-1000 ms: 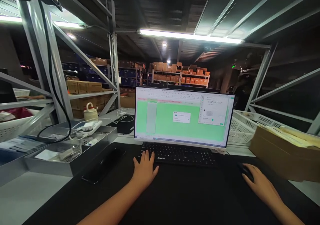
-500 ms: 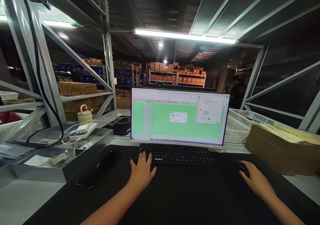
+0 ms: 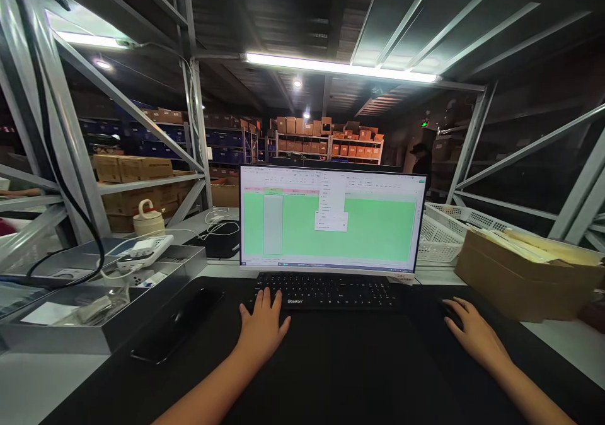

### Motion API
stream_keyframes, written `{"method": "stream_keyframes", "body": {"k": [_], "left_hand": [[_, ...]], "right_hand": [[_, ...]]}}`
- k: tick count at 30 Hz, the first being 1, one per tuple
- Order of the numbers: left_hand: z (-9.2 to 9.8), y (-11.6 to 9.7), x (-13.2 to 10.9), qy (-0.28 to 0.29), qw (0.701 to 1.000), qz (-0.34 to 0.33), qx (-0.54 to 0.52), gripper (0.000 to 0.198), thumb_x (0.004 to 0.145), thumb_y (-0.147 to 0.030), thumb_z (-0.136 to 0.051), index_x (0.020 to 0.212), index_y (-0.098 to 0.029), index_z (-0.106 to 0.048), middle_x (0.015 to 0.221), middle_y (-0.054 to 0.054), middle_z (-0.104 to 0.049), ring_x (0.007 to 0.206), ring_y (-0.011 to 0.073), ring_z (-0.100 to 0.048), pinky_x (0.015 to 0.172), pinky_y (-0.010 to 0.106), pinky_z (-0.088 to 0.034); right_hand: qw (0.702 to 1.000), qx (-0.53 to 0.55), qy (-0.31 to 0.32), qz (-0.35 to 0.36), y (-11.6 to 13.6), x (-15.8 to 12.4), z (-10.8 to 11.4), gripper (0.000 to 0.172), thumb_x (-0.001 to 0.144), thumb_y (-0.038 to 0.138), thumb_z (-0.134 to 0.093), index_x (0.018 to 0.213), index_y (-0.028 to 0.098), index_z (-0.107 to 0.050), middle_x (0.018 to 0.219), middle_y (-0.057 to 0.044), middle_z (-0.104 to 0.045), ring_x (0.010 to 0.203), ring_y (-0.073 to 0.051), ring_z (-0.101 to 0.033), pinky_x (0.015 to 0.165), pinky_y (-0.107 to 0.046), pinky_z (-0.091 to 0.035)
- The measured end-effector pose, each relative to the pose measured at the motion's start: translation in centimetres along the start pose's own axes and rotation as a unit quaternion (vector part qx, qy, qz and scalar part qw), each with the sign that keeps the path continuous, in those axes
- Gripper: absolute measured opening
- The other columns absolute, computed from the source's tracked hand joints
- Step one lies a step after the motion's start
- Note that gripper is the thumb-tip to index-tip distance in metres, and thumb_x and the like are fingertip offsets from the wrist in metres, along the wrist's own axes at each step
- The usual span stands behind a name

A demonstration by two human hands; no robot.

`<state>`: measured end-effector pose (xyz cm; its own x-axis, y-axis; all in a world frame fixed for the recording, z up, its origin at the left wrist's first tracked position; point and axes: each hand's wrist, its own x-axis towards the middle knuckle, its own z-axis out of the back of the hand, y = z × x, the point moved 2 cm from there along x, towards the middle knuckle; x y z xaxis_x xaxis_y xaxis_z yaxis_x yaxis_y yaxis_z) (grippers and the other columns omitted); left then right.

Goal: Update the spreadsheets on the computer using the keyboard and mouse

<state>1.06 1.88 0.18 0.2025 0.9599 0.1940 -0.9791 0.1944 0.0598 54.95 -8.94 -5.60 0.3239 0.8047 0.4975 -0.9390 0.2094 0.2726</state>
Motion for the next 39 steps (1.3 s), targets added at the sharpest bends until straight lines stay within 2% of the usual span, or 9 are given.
{"method": "stream_keyframes", "body": {"k": [6,12,23,39], "left_hand": [[0.1,0.0,0.0,0.005,1.0,-0.001,0.003,0.064,0.094,-0.041,-0.035,0.153,-0.016,-0.031,0.161,0.022,-0.027,0.15,0.0369,-0.025,0.112,0.07,-0.026],[0.1,0.0,0.0,0.002,1.0,-0.001,0.004,0.065,0.094,-0.041,-0.034,0.153,-0.015,-0.031,0.161,0.022,-0.028,0.15,0.0371,-0.025,0.112,0.069,-0.026],[-0.3,0.0,0.2,-0.003,1.0,0.0,0.011,0.064,0.095,-0.042,-0.034,0.153,-0.016,-0.031,0.161,0.022,-0.029,0.15,0.0366,-0.025,0.111,0.069,-0.026],[-0.4,0.0,0.7,0.01,0.999,0.005,0.039,0.064,0.095,-0.04,-0.031,0.154,-0.015,-0.029,0.162,0.021,-0.026,0.15,0.0366,-0.024,0.11,0.069,-0.028]], "right_hand": [[1.0,0.001,0.003,-0.013,0.7,-0.3,0.6,0.047,0.089,0.049,-0.044,0.129,0.031,-0.059,0.142,-0.008,-0.051,0.122,-0.027,-0.059,0.099,-0.044,-0.051],[1.0,-0.004,-0.004,-0.012,0.4,-0.2,0.3,0.046,0.087,0.047,-0.044,0.127,0.031,-0.061,0.138,-0.009,-0.053,0.123,-0.027,-0.058,0.098,-0.044,-0.052],[1.0,-0.018,-0.009,-0.005,0.4,-0.2,0.3,0.046,0.088,0.045,-0.043,0.127,0.028,-0.062,0.137,-0.01,-0.053,0.126,-0.026,-0.056,0.102,-0.042,-0.049],[0.998,-0.023,0.024,-0.045,3.5,-0.5,2.8,0.045,0.088,0.037,-0.044,0.129,0.027,-0.06,0.14,-0.009,-0.053,0.124,-0.025,-0.058,0.103,-0.04,-0.047]]}}
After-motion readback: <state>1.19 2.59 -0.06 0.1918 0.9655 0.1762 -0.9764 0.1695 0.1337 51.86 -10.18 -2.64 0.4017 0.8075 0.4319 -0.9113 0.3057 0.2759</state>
